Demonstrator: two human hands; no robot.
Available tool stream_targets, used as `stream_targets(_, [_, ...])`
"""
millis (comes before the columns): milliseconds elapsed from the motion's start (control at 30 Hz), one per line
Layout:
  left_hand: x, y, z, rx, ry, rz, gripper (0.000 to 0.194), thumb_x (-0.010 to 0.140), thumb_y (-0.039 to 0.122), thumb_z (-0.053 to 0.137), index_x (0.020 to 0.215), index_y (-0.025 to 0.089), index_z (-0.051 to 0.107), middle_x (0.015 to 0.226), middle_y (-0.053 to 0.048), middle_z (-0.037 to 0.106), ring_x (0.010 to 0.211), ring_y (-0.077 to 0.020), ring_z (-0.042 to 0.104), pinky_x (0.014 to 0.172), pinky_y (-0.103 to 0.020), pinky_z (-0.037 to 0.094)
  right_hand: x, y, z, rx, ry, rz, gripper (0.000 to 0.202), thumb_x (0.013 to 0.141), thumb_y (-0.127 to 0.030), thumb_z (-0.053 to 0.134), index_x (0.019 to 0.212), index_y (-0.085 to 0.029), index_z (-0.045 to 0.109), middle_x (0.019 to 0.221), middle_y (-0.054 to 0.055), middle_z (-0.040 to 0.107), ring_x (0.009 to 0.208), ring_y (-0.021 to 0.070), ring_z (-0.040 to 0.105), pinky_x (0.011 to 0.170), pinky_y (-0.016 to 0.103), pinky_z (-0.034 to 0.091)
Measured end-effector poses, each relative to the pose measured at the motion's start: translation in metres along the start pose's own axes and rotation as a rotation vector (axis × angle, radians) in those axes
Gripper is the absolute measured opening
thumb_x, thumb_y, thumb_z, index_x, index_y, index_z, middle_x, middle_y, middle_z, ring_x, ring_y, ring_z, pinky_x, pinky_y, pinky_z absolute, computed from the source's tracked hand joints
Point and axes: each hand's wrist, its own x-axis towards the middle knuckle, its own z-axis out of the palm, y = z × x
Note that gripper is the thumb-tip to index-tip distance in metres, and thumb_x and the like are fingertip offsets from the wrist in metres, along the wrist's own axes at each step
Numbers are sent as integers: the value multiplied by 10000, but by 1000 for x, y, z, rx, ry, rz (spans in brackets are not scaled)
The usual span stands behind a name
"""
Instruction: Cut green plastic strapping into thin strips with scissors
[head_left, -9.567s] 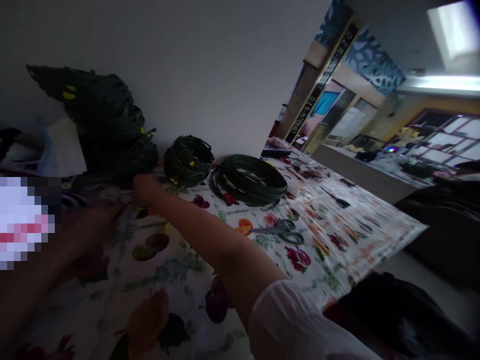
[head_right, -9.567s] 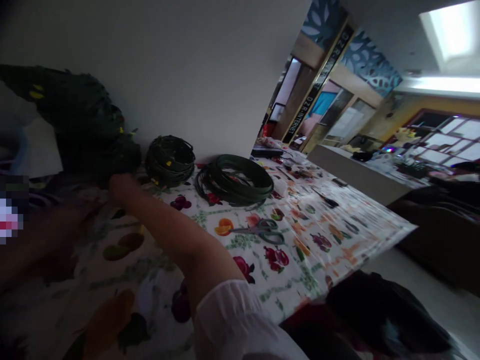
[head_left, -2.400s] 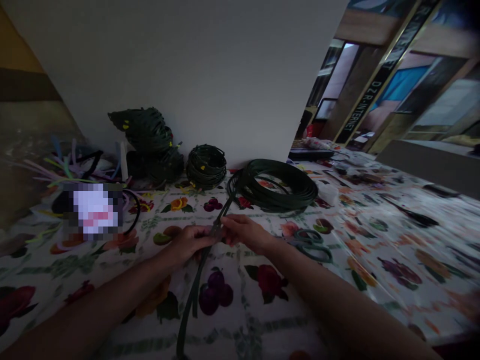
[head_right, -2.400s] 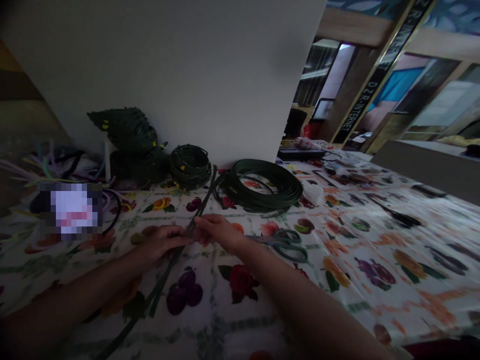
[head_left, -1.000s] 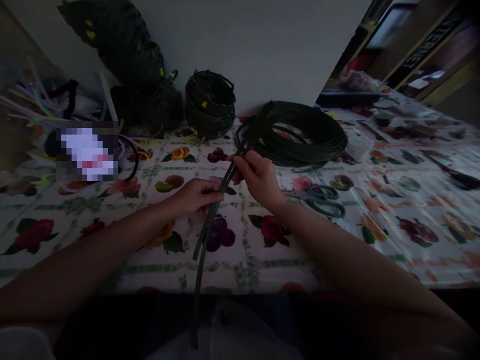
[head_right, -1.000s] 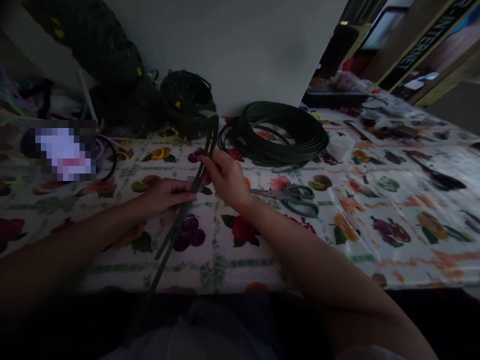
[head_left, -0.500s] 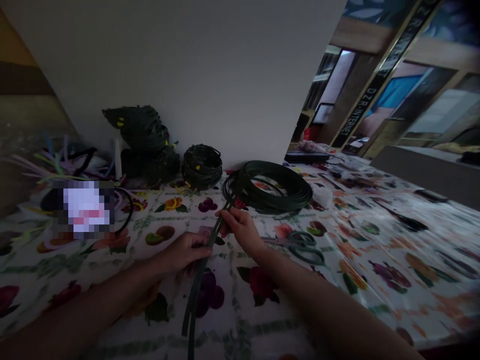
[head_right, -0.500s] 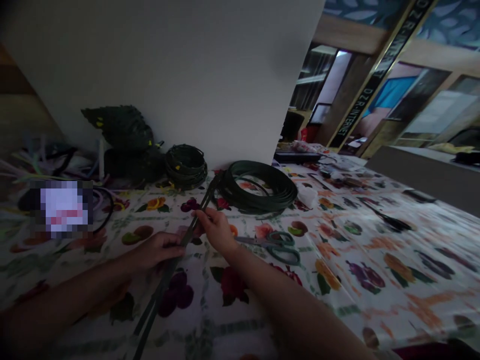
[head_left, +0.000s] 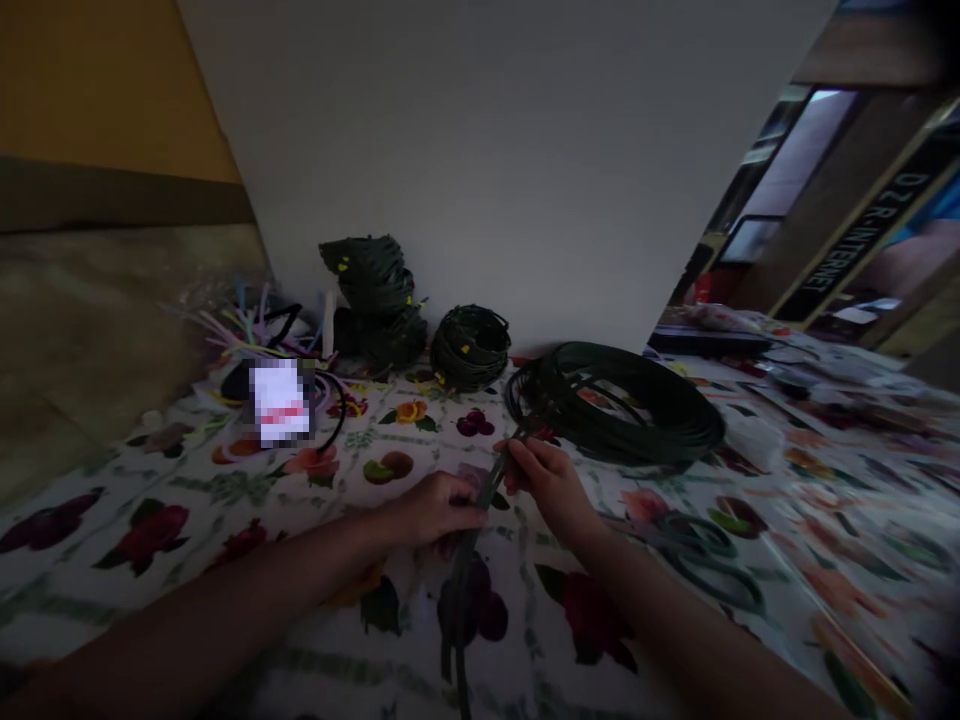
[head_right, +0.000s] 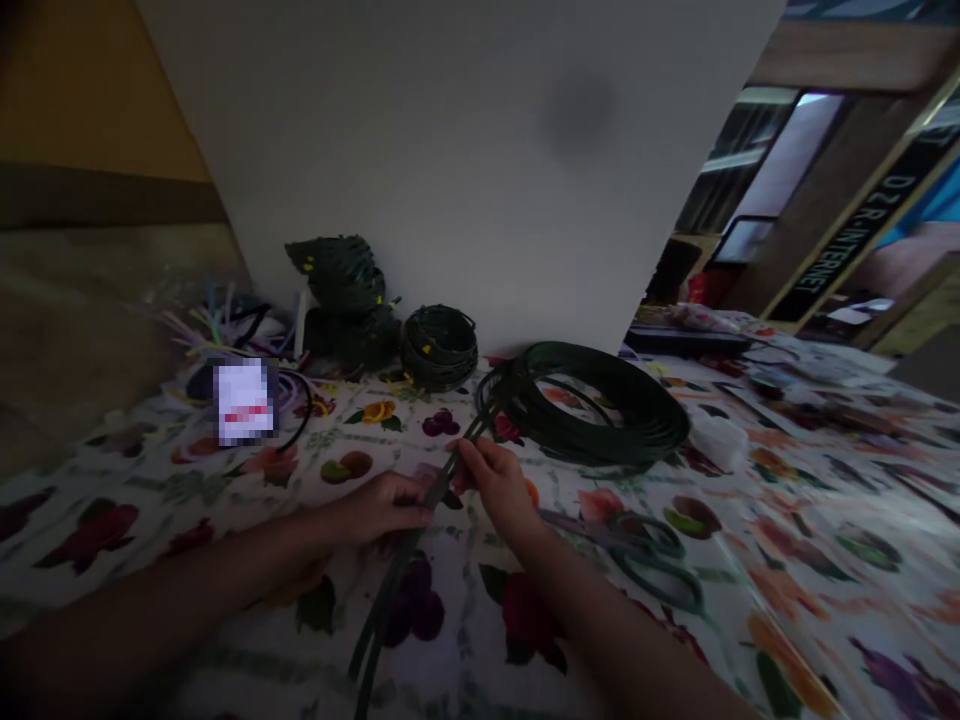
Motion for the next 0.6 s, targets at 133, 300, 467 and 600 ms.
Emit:
stream_targets(133, [0,1,0,-2,-10,-5,270,764,419,652,639,202,552,445,30,509,366,-120,460,379,-247,331,0,2,-1,-3,9,-2,415,783,-553,712,890,-152,698,550,-8,581,499,136,526,496,262,432])
stream_targets(300, [3,-5,0,-15,0,3,271,762,427,651,647,205,546,443,35,504,352,-115,458,357,-237,328,0,3,-1,12,26,6,424,770,-551,729,903,-149,701,561,-9,570,516,136,517,509,268,440])
stream_targets(467, [4,-6,1,-24,24,1,225,753,393,653,665,205,565,445,33,511,367,-127,476,370,-251,346,1,5,-2,-24,39,2,447,776,-559,720,913,-134,701,569,1,582,525,139,531,519,267,436])
stream_targets(600, [3,-4,1,-27,44,-5,193,750,370,645,682,201,580,485,27,538,394,-128,498,390,-251,357,2,7,-3,-47,43,-5,467,780,-570,708,921,-126,699,566,0,586,521,133,531,522,258,435])
